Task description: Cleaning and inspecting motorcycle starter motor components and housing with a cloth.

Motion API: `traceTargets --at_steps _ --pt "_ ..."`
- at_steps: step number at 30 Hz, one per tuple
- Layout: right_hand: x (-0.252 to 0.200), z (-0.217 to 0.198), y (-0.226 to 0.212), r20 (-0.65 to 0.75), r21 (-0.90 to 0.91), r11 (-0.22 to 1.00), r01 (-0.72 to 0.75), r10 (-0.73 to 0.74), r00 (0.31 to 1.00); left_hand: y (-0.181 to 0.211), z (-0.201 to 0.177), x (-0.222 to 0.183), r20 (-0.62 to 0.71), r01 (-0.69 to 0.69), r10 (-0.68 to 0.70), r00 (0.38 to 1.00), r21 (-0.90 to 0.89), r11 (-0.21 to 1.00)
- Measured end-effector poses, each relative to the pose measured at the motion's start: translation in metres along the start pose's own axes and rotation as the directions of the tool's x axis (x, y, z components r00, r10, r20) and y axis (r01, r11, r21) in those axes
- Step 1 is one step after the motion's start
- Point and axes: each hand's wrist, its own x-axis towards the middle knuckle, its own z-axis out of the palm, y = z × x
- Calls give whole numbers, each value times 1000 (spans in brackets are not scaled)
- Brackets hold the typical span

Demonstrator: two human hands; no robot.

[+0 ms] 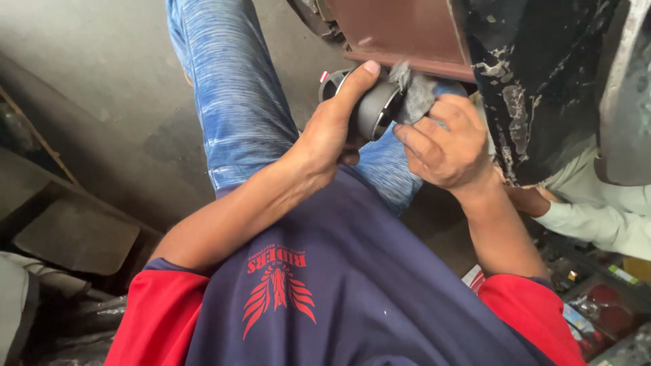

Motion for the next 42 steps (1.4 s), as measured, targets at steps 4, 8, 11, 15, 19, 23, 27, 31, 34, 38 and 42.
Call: traceTargets --at_steps 4,8,11,15,19,23,27,31,34,38,42 --pt "-29 30 -8 -34 31 998 -49 50 998 -2 6 -8 -13 -144 145 989 63 988" --pt "-35 55 -33 -272 110 962 -252 273 923 -8 14 -10 -51 -308 311 949 69 949" --pt "-34 60 -59 -351 246 886 -394 460 816 -9 20 -14 -67 -376 395 916 198 905" --pt "-43 62 -89 -175 654 519 -551 812 557 -19 22 -16 -5 -477 500 866 295 828" --pt "-40 58 -99 -90 797 359 -486 866 492 -27 23 -16 35 -527 547 836 329 784" --pt "-30 46 -108 66 961 69 -269 884 463 -35 21 -11 139 -702 733 666 450 552" --pt "-33 35 -107 473 835 -548 44 757 450 -38 16 -2 270 -761 791 549 552 340" --pt "-76 45 -100 661 407 -868 285 495 564 -38 -3 15 455 -820 750 480 537 198" --pt "-79 40 -92 705 298 -875 382 472 529 -33 -9 30 585 -877 722 369 476 63" --pt "-86 38 -90 659 296 -787 541 578 481 -53 -17 32 548 -925 761 347 332 183" --pt "-86 33 -81 592 422 -759 496 645 483 -68 -4 23 46 -479 516 855 -313 820"
